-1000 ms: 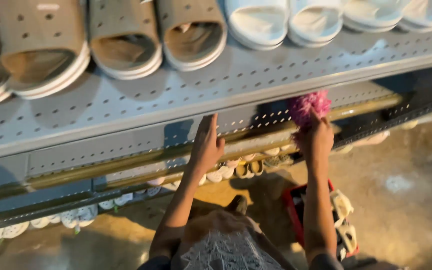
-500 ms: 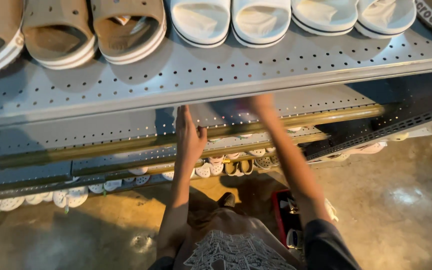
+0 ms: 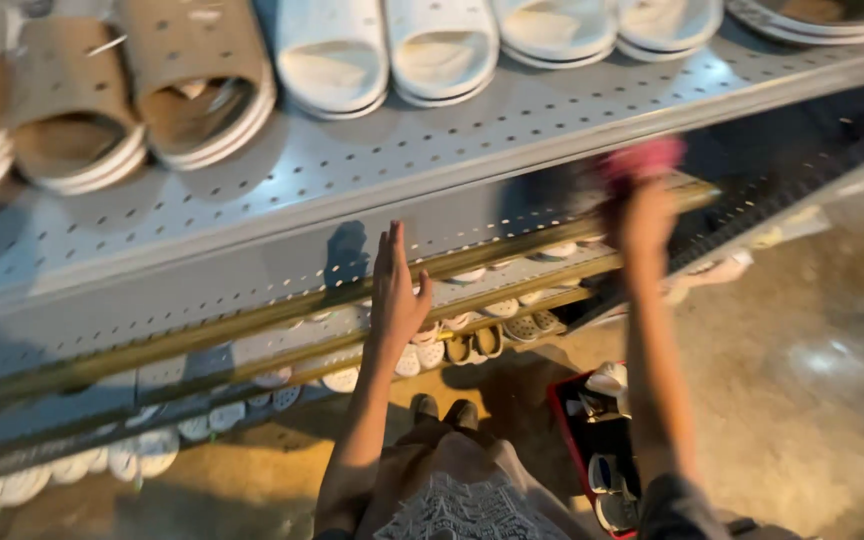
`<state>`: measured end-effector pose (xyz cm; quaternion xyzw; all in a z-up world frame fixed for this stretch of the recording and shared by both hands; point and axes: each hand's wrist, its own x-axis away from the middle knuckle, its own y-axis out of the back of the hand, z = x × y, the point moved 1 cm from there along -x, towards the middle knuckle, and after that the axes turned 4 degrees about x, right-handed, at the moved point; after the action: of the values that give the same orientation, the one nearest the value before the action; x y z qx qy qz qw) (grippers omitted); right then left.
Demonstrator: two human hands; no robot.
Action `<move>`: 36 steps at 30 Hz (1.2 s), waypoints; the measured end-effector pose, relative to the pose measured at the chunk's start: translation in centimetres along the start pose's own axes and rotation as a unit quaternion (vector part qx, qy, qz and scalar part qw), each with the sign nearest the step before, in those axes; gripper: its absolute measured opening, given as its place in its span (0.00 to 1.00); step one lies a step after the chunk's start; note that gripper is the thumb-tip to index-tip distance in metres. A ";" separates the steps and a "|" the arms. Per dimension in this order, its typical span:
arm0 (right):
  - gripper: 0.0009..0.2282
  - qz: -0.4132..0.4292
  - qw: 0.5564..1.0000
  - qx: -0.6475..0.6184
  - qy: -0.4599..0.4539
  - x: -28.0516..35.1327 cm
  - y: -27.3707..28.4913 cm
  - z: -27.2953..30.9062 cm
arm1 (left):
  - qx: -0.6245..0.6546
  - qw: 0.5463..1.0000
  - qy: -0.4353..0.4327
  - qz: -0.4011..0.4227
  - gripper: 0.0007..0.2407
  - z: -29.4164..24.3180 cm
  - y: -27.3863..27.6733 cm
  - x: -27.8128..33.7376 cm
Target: Cleaning and dusting shoes on a shelf using a pink duster.
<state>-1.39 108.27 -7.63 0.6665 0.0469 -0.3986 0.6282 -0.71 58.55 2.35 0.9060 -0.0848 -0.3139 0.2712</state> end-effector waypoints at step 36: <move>0.25 0.056 0.981 -0.151 -0.107 -0.1 12.4 -12.2 | -0.065 0.990 0.081 0.100 0.33 -13.7 -16.9 1.4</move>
<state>11.31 116.47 1.09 0.5189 0.0019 -0.4200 0.7445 8.56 78.28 1.41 0.8959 -0.1326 -0.2156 0.3652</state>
